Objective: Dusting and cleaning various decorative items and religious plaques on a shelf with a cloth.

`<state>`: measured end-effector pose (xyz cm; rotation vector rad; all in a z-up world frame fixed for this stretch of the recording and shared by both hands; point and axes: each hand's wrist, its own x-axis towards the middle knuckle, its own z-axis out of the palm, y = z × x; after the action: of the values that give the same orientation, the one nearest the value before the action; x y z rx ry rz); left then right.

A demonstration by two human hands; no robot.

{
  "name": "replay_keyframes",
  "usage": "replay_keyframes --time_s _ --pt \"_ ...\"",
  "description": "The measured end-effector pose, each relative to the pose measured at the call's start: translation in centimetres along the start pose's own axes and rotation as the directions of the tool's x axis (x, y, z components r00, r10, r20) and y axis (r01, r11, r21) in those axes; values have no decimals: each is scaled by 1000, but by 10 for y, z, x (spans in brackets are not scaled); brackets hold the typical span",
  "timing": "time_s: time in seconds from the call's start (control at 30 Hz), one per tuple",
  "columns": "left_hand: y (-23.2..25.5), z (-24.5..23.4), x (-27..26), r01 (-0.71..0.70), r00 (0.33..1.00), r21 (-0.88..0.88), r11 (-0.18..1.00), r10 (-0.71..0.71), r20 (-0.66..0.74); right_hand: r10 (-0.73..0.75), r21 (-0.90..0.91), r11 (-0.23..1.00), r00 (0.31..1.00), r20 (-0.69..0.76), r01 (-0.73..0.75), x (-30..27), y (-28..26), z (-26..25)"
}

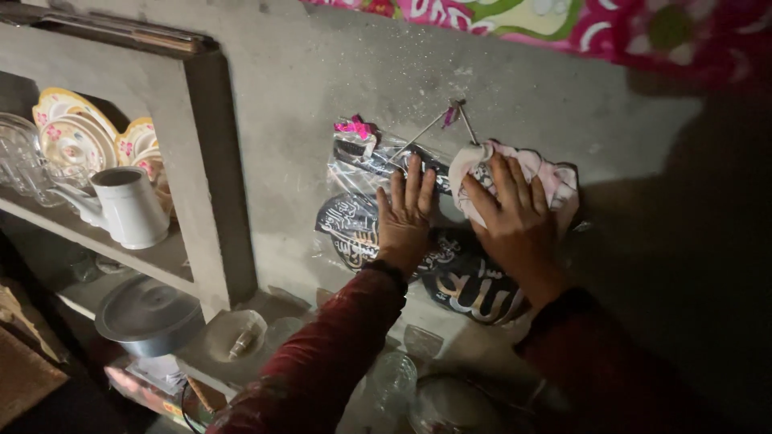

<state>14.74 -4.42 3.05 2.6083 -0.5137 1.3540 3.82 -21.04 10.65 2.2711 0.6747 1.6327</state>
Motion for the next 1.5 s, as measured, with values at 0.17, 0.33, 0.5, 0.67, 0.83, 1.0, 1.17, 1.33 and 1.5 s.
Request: replay_keyframes --time_s 0.17,0.33,0.5,0.67,0.83,1.0,1.17,1.33,1.5 --pt "1 -12 0 12 1000 -11 1000 -12 7 3 -40 999 1000 31 -2 -17 4 -3" --pt "0 -1 2 27 998 -21 999 -25 61 -48 -36 998 999 3 48 -41 8 -3" --pt "6 -21 4 39 999 227 973 -42 10 -95 -105 991 993 -77 86 -54 9 -15" --pt "7 -22 4 39 990 98 994 -52 132 -64 -68 996 998 16 65 -69 14 -25" --pt "7 -15 4 40 992 117 992 -54 117 -69 -82 994 998 7 69 -74 17 -17" --pt "7 -9 6 33 993 134 990 -48 110 -94 40 995 995 33 93 -42 12 -21" --pt "9 -15 7 40 980 96 995 -58 191 -65 16 998 998 -12 65 -36 0 5" --pt "14 -31 8 63 968 96 993 -84 236 13 -25 1000 1000 14 -13 -46 -12 15" --pt "9 18 5 69 998 269 961 -69 -10 -36 25 999 999 -10 36 -65 -22 31"
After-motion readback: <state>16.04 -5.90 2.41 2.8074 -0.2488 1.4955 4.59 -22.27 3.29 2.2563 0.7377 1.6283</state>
